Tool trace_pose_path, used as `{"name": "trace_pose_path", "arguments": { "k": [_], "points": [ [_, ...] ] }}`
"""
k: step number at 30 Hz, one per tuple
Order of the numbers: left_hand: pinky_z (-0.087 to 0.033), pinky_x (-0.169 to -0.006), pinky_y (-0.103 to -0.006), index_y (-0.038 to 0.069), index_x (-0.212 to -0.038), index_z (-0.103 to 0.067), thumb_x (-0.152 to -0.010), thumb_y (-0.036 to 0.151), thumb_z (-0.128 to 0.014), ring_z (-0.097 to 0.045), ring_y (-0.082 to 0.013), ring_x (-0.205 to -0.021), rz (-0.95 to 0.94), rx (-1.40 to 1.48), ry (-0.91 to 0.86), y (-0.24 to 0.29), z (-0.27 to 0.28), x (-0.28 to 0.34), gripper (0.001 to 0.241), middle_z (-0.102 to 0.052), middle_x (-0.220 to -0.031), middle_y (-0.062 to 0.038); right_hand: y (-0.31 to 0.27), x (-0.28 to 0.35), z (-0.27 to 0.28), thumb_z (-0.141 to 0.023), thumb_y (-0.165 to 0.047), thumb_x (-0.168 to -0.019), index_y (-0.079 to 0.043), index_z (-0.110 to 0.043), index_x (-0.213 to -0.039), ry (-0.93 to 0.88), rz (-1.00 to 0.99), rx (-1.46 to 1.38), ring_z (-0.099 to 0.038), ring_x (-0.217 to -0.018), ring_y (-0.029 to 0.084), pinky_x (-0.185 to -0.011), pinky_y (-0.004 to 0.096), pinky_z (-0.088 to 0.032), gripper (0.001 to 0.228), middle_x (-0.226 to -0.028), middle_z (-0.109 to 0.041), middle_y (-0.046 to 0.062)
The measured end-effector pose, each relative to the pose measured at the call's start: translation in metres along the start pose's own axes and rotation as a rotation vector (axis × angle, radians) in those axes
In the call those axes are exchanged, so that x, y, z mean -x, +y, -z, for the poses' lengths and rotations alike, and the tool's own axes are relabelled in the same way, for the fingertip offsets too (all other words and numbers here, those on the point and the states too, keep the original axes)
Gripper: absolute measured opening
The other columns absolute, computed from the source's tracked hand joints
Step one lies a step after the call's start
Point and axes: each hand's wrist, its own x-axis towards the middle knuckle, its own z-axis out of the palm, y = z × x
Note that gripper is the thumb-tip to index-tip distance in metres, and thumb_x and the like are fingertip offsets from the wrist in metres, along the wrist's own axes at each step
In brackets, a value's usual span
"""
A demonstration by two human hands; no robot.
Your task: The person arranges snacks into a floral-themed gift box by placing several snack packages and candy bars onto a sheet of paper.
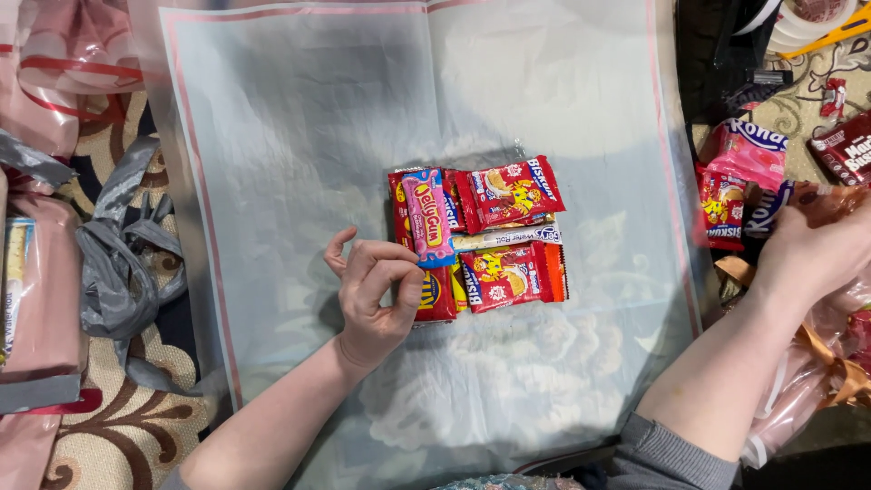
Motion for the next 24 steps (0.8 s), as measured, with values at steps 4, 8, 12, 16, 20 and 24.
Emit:
{"name": "trace_pose_path", "arguments": {
  "k": [4, 8, 12, 16, 20, 24],
  "points": [
    [-0.025, -0.113, -0.0522, 0.013, -0.078, -0.059, -0.096, 0.015, -0.060, -0.061, -0.0106, -0.081, -0.007, 0.002, 0.001, 0.000, -0.001, 0.000, 0.018, -0.065, -0.089, 0.000, 0.038, -0.003, -0.028, -0.069, -0.002, -0.111, 0.003, -0.066, -0.119, 0.186, -0.107, -0.658, -0.075, -0.102, 0.028, -0.082, 0.041, -0.067, 0.009, -0.114, -0.072, 0.019],
    [-0.024, -0.114, -0.0516, 0.013, -0.078, -0.059, -0.094, 0.012, -0.062, -0.061, -0.0105, -0.081, -0.008, 0.001, 0.001, 0.000, -0.001, 0.000, 0.017, -0.065, -0.089, 0.000, -0.005, -0.007, -0.011, -0.055, 0.021, -0.103, 0.007, -0.056, -0.143, 0.013, -0.008, -0.967, -0.062, -0.131, 0.041, -0.108, 0.056, -0.054, 0.042, -0.142, -0.062, 0.026],
    [-0.025, -0.111, -0.0505, 0.014, -0.076, -0.057, -0.093, 0.009, -0.060, -0.059, -0.0106, -0.078, -0.047, -0.007, -0.003, 0.004, 0.001, -0.003, 0.018, -0.065, -0.087, 0.001, -0.080, -0.005, 0.019, -0.059, 0.009, -0.107, 0.006, -0.069, -0.120, 0.099, -0.006, -0.875, -0.069, -0.102, 0.022, -0.088, 0.036, -0.063, 0.017, -0.112, -0.072, 0.017],
    [-0.027, -0.105, -0.0423, 0.013, -0.079, -0.061, -0.094, 0.012, -0.060, -0.058, -0.0104, -0.079, -0.111, -0.017, -0.025, 0.005, 0.006, -0.005, 0.015, -0.065, -0.090, -0.001, -0.155, 0.007, 0.043, -0.054, 0.016, -0.111, 0.001, -0.054, -0.130, 0.076, 0.239, -1.030, -0.056, -0.116, 0.034, -0.094, 0.048, -0.060, 0.023, -0.127, -0.055, 0.021],
    [-0.035, -0.090, -0.0365, 0.009, -0.085, -0.061, -0.099, 0.017, -0.059, -0.058, -0.0178, -0.081, -0.145, 0.025, -0.051, 0.017, 0.019, -0.020, 0.016, -0.066, -0.094, -0.005, -0.204, 0.026, 0.059, -0.057, 0.006, -0.118, 0.000, -0.053, -0.142, -0.058, 0.283, -1.068, -0.059, -0.122, 0.031, -0.106, 0.041, -0.058, 0.025, -0.137, -0.056, 0.017],
    [-0.045, -0.083, -0.0362, 0.006, -0.084, -0.065, -0.097, 0.008, -0.063, -0.062, -0.0237, -0.082, 0.013, 0.155, -0.166, 0.023, 0.025, -0.035, 0.013, -0.066, -0.091, -0.010, -0.240, 0.047, 0.071, -0.063, 0.011, -0.108, 0.009, -0.053, -0.141, -0.214, 0.243, -1.110, -0.060, -0.130, 0.034, -0.111, 0.043, -0.051, 0.034, -0.137, -0.059, 0.024]
  ]
}}
